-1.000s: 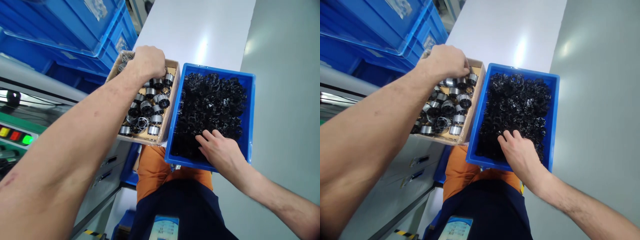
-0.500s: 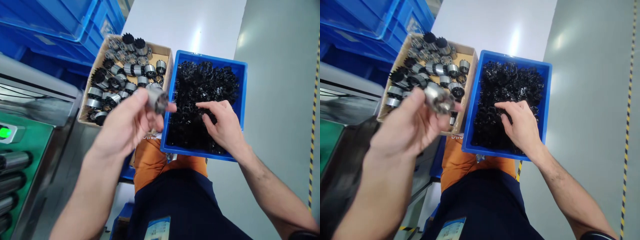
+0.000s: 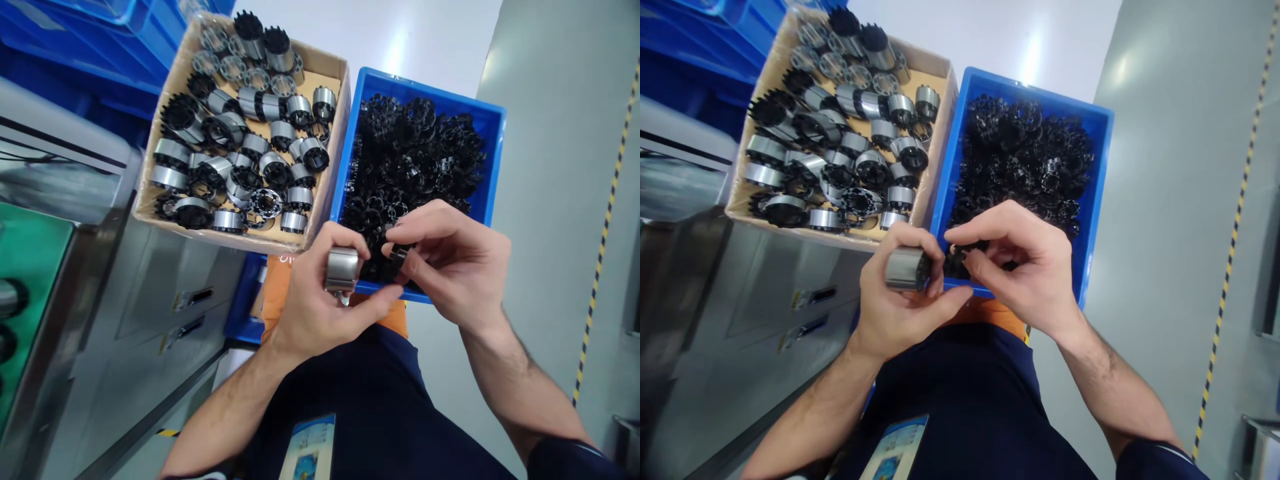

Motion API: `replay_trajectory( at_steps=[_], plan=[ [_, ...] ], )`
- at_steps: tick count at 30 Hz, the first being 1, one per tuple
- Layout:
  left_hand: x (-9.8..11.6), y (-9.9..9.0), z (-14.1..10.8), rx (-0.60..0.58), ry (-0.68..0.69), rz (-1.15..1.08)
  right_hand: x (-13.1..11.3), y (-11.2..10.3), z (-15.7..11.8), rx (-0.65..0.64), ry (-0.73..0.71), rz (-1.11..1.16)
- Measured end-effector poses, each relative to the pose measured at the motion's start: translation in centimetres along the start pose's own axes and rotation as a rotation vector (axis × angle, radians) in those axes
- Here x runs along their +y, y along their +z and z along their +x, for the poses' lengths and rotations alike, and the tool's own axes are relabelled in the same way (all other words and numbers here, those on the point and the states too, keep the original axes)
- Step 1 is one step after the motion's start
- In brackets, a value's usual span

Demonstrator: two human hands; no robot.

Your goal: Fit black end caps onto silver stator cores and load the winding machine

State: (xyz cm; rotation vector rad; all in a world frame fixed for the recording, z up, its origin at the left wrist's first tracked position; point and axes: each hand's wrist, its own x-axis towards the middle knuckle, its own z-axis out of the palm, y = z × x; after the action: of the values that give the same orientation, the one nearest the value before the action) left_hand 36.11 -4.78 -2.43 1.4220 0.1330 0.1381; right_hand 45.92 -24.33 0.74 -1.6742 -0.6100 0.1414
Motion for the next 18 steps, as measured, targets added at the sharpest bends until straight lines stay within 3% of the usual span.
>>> replay_trajectory(
  at_steps=[4,8,10,14,18],
  plan=[
    [1.6,0.5,0.2,-0.059,0.108,0.054,-0.9,-0.1,-0.4,-0.03,0.057,0.108],
    [1.8,0.2,-0.1,-0.058,0.045,0.008,0.1,-0.5,-1.4,-0.084,0.173,0.162],
    [1.4,0.1,-0.4,-0.064,0.005,-0.033,0.8,-0.5,-1.8,-0.092,0.165,0.196],
    [0.6,0.5,-0.7,-0.055,-0.069,-0.245,0.6,0.3,-2.0,0.023,0.037,0.203],
    [0.5,1.3,-1.0,-0.016,-0.162,-0.393,-0.8,1.3,-2.4,0.13,0.036,0.083]
  ],
)
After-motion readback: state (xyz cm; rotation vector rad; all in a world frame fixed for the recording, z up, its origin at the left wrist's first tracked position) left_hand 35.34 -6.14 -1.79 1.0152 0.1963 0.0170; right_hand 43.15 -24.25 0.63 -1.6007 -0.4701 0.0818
